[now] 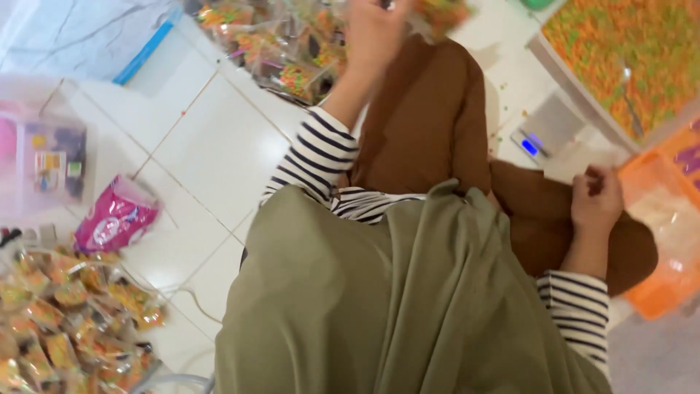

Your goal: Packaging small colorful items into plastic bags after weighing them on a digital scale.

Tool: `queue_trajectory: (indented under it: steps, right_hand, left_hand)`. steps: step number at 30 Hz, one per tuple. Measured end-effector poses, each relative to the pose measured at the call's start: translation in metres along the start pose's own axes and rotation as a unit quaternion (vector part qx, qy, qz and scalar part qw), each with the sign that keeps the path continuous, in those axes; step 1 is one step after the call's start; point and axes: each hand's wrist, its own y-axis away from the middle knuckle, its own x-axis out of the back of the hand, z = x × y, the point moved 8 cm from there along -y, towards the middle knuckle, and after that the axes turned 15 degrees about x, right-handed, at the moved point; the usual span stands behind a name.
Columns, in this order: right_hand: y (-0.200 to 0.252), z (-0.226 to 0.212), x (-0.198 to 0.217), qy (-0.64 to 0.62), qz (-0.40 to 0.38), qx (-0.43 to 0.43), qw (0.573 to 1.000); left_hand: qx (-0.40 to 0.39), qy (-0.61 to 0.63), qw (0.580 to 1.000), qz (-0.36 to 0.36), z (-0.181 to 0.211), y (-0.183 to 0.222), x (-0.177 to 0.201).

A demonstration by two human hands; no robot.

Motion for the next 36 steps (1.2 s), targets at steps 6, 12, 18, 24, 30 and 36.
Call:
queue_trajectory:
  steps: [6,12,18,24,30,36]
  right_hand:
    - [-0.005,0.025,-0.038,0.121,-0.133,-0.031,0.983]
    - [-0.003,0.031,-0.047,0.175,-0.208,-0.114,0.955]
    - [0.001,0.030,-0.047,0.199,-0.201,-0.104,0.953]
    - [0.000,0.031,-0.049,0.213,-0.211,-0.110,0.948]
    - [0.002,0.049,-0.054,0.199,-0.190,-0.066,0.959]
    - [0.011,0.032,-0.050,0.225,-0.104,-0.008,0.969]
  left_hand:
    - [-0.008,-0.047,0.996,0.080,-0.036,-0.028,0.066]
    - [-0.018,-0.092,0.987,0.128,-0.071,-0.050,0.122]
    - [-0.027,-0.132,0.980,0.147,-0.097,-0.065,0.154]
    - [-0.042,-0.177,0.968,0.172,-0.100,-0.078,0.182]
    - [-0.084,-0.202,0.965,0.148,-0.089,-0.102,0.137]
    - [-0.171,-0.085,0.979,-0.071,-0.027,-0.063,-0.096]
